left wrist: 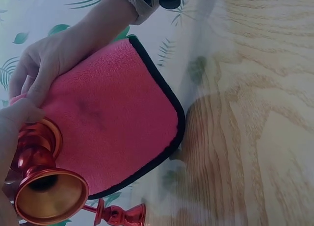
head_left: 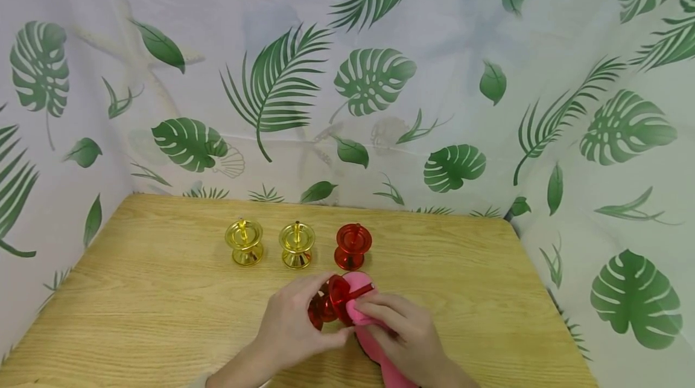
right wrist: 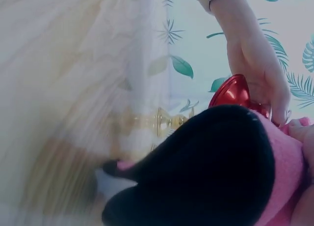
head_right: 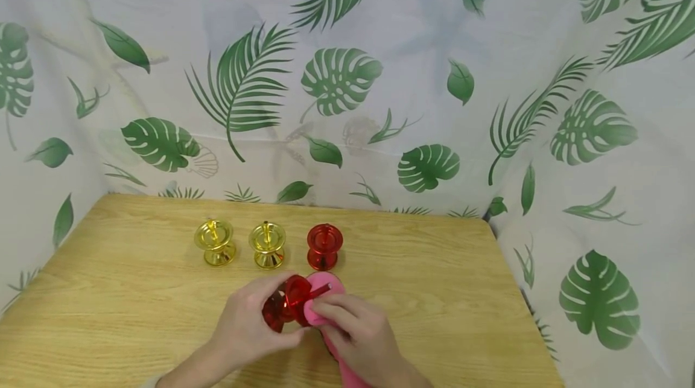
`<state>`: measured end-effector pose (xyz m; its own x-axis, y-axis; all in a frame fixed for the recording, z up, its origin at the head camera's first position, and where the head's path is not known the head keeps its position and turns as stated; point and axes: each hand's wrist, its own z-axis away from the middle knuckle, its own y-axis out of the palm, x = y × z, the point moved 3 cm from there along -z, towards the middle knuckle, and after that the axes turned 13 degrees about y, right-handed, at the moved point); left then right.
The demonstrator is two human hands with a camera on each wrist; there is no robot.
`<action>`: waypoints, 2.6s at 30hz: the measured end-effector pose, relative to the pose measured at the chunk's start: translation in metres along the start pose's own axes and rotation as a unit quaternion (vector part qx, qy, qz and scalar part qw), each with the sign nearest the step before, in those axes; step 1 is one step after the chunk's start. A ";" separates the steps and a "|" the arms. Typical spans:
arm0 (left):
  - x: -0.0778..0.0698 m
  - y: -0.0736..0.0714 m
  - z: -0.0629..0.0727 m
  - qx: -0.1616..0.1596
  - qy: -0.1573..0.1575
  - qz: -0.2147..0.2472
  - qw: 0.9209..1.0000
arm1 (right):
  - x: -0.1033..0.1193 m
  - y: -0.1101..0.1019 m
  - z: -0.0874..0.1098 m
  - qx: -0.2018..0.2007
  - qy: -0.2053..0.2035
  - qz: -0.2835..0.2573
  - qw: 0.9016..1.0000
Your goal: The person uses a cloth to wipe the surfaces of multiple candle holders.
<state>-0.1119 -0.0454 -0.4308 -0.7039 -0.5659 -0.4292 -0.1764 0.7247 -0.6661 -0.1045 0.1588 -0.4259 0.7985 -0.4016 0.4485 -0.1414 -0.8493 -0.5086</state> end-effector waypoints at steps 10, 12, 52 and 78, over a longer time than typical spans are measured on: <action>-0.001 0.008 0.002 0.001 0.074 -0.086 0.994 | 0.008 0.006 -0.003 0.074 0.125 -0.042 0.988; -0.001 0.010 0.002 -0.004 0.093 -0.112 0.989 | 0.008 0.007 -0.004 0.077 0.159 -0.075 0.981; 0.000 0.003 0.006 0.023 -0.010 -0.024 0.999 | -0.003 -0.021 -0.004 -0.071 0.011 0.030 0.997; -0.009 0.011 0.007 -0.011 0.102 -0.127 0.987 | 0.014 0.006 -0.003 0.029 0.137 -0.055 0.989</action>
<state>-0.1022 -0.0353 -0.4382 -0.7593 -0.6402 -0.1170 -0.3776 0.5798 -0.7219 -0.0957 0.1468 -0.4199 0.6179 -0.3924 0.6813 -0.0223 -0.8750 -0.4837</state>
